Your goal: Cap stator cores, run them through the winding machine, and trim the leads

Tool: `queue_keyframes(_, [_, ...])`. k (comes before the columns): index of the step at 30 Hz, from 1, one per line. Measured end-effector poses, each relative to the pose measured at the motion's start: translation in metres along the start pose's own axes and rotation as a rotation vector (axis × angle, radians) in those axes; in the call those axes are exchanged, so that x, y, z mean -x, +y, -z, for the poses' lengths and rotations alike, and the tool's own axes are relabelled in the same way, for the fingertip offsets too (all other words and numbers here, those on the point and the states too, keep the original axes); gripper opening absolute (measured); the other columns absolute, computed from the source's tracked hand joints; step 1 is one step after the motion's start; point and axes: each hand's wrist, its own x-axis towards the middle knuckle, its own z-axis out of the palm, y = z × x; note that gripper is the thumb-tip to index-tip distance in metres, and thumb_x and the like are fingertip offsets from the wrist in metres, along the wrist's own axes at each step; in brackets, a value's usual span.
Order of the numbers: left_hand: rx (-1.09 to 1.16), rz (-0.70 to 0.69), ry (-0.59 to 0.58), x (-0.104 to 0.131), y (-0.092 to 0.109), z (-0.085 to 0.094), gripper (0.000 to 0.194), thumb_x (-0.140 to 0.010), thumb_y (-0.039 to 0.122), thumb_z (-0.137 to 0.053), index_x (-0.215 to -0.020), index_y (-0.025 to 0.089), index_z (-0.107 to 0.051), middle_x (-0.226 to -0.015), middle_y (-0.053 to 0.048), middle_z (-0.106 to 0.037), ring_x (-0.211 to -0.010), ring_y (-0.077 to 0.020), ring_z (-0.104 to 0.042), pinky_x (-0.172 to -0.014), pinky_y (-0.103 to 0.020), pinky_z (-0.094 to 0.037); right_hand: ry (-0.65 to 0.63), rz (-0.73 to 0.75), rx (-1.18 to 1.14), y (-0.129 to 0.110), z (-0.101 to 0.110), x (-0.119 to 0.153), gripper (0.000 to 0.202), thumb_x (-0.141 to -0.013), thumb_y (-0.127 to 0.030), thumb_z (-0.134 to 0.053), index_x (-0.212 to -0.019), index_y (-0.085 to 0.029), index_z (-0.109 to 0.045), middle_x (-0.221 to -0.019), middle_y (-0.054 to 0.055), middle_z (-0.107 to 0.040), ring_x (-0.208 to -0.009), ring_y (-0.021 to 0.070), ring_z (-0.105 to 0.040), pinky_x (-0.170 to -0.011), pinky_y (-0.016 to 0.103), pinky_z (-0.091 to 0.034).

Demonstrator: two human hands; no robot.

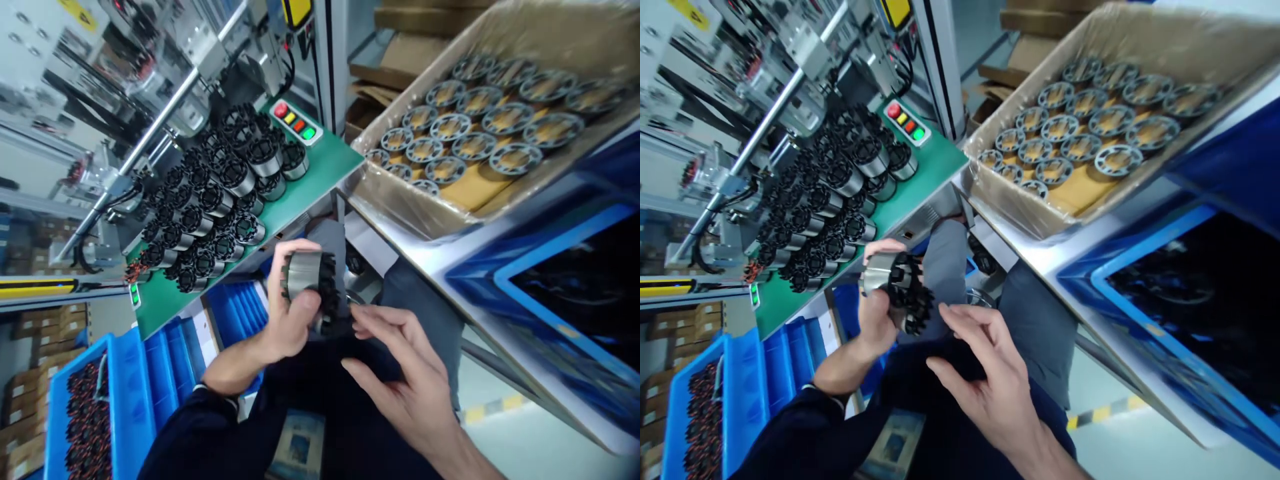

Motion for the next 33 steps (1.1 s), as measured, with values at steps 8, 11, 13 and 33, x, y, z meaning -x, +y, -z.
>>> queue_keyframes(8, [-1.176,-0.312,-0.097,-0.113,0.032,0.047,0.069,-0.112,0.076,-0.07,-0.162,0.028,-0.068,-0.144,-0.012,-0.08,-0.13,-0.0334,-0.076,-0.095,-0.04,-0.066,-0.19,-0.02,0.09,0.0,0.013,0.007,0.036,-0.114,-0.031,-0.08,-0.15,-0.029,-0.08,-0.128,0.007,-0.081,-0.108,0.017,-0.086,-0.098,0.025,-0.074])
queue_keyframes(11, [-1.432,-0.229,-0.174,-0.128,0.024,0.042,0.064,-0.114,0.069,-0.07,-0.165,0.032,-0.068,-0.141,-0.012,-0.079,-0.129,-0.0357,-0.073,-0.072,-0.037,-0.06,-0.299,-0.03,0.078,0.001,0.014,0.016,0.038,-0.115,-0.029,-0.077,-0.152,-0.033,-0.079,-0.131,0.006,-0.082,-0.118,0.0173,-0.087,-0.102,0.024,-0.073])
queue_keyframes(13, [-1.5,-0.195,-0.18,-0.13,0.019,0.039,0.061,-0.114,0.064,-0.072,-0.166,0.032,-0.068,-0.146,-0.014,-0.077,-0.132,-0.0385,-0.071,-0.07,-0.039,-0.059,-0.351,-0.057,0.078,0.004,0.015,0.025,0.039,-0.115,-0.03,-0.076,-0.154,-0.035,-0.078,-0.133,0.005,-0.082,-0.121,0.0173,-0.087,-0.104,0.024,-0.072])
queue_keyframes(33, [-1.099,0.03,0.185,0.05,-0.006,0.071,0.053,-0.11,0.066,-0.074,-0.146,0.028,-0.083,-0.135,-0.017,-0.077,-0.129,-0.0378,-0.071,-0.115,-0.052,-0.054,-0.742,-0.211,0.155,0.006,0.013,0.025,0.043,-0.115,-0.038,-0.072,-0.158,-0.037,-0.079,-0.149,0.008,-0.079,-0.139,0.0253,-0.082,-0.121,0.039,-0.068])
